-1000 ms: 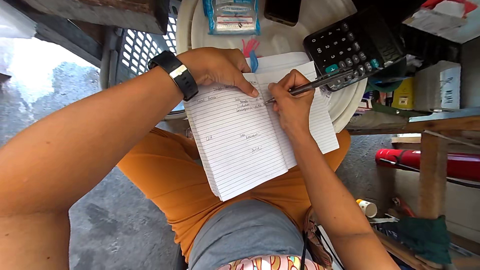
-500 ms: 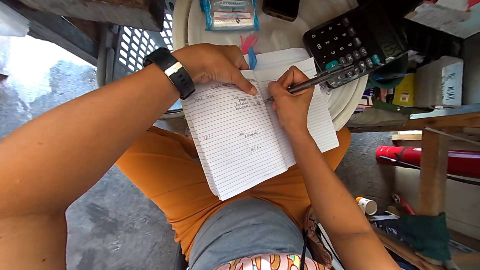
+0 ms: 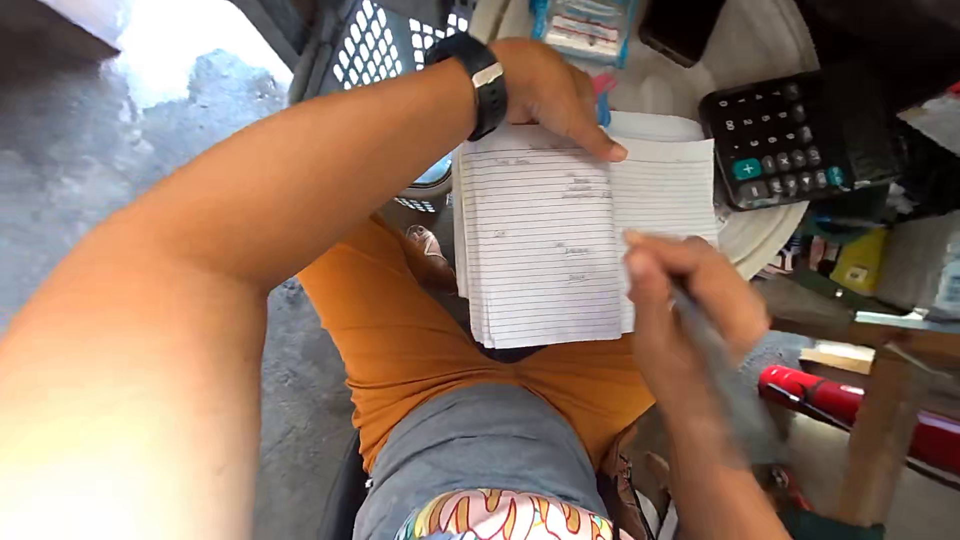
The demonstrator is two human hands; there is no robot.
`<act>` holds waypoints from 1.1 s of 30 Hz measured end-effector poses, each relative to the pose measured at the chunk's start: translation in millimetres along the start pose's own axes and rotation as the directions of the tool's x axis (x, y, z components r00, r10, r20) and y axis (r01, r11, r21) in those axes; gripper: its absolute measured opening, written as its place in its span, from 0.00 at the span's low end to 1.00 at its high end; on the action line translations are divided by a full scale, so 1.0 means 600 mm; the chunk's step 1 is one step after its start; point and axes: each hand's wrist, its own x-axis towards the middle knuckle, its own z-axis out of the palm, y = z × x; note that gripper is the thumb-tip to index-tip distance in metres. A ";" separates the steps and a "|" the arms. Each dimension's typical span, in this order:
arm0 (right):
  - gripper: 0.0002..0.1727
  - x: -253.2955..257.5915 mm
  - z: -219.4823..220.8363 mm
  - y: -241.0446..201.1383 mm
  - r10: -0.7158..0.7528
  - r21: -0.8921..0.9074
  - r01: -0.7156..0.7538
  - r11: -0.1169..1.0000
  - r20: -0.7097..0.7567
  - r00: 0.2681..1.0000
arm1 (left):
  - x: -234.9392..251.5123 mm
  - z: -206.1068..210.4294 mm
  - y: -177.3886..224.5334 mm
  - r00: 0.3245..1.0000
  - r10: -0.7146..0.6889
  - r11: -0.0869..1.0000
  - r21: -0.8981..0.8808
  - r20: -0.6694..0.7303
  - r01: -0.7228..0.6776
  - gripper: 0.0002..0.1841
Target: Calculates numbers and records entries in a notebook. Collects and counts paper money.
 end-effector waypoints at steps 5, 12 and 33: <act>0.31 -0.082 0.056 0.003 -0.116 -0.329 0.153 0.932 0.130 0.985 | -0.008 -0.028 -0.043 0.965 0.233 0.972 -0.033 0.121 -0.231 0.08; 0.19 -0.078 0.064 0.048 -0.034 -0.340 0.019 0.940 -0.039 0.999 | -0.012 -0.008 -0.028 0.992 0.113 0.989 0.097 -0.060 -0.107 0.27; 0.64 -0.083 0.004 0.059 0.047 -0.205 -0.039 0.978 0.032 0.998 | -0.024 -0.013 -0.063 0.966 0.204 0.979 0.008 -0.160 -0.205 0.23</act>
